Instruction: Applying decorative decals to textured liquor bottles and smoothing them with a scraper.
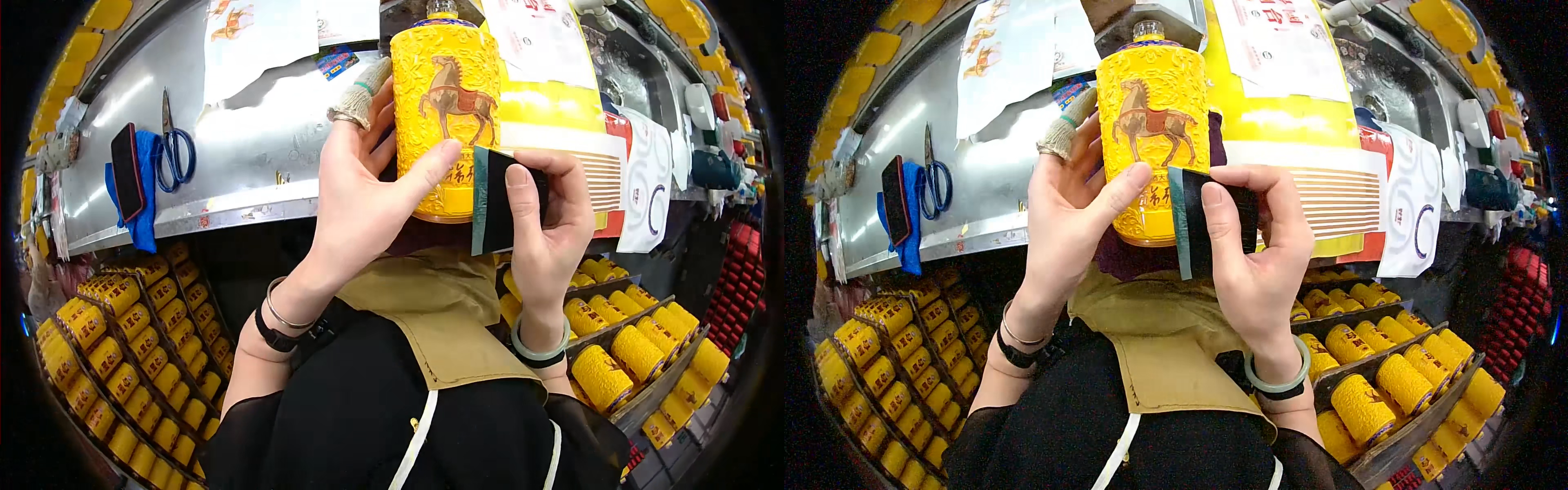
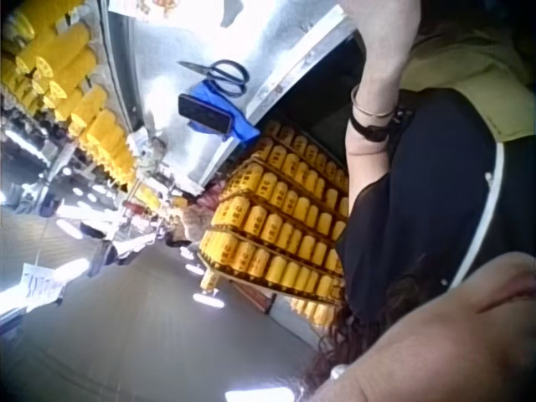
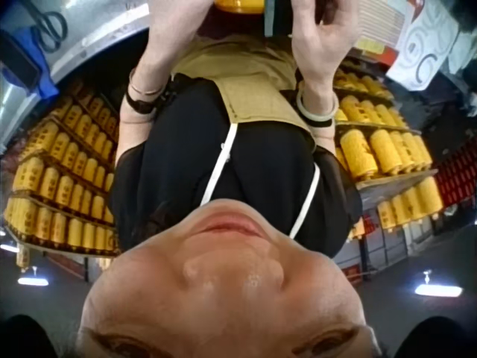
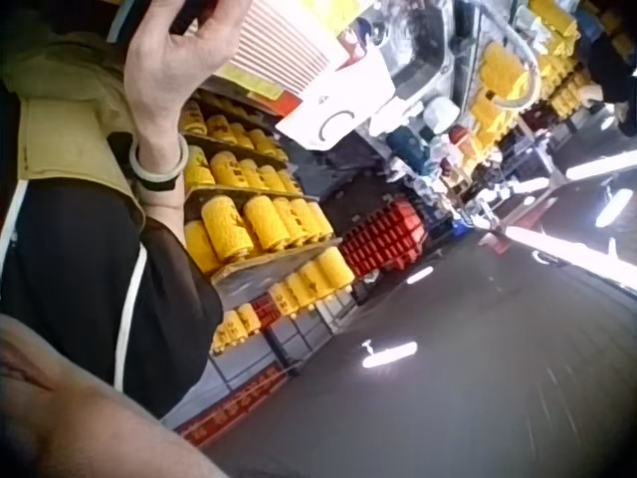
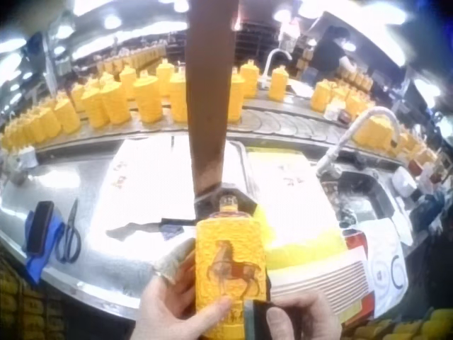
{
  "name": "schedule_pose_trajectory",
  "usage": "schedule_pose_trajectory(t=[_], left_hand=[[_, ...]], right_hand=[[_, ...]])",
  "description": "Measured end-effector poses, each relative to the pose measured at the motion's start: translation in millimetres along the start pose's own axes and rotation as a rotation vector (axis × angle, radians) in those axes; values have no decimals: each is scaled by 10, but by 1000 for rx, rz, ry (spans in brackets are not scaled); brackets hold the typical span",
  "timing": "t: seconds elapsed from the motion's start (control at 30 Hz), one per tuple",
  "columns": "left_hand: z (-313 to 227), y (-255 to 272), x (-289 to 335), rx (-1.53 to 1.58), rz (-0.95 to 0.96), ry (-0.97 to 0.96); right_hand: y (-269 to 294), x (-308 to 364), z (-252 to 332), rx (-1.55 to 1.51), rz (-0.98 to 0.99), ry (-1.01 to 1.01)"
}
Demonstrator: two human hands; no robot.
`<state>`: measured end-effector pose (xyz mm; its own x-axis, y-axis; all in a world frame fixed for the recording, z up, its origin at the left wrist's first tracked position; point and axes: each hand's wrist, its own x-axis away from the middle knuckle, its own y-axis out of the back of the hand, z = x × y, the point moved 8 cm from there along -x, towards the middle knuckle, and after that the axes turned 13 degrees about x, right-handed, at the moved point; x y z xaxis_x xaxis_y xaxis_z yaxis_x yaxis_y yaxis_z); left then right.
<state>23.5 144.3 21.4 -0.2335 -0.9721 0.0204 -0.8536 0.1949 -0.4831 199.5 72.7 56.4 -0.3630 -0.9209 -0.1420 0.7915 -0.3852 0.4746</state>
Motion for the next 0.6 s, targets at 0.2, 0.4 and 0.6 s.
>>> schedule_pose_trajectory(t=[0.2,0.4,0.6], left_hand=[[3,3,24,-11,-15,15],[17,6,42,118,-33,-10],[77,61,78,219,-39,1]], right_hand=[[-14,-9,20,-39,-2,-7],[12,-8,118,45,-22,71],[-24,-2,185,121,-51,133]])
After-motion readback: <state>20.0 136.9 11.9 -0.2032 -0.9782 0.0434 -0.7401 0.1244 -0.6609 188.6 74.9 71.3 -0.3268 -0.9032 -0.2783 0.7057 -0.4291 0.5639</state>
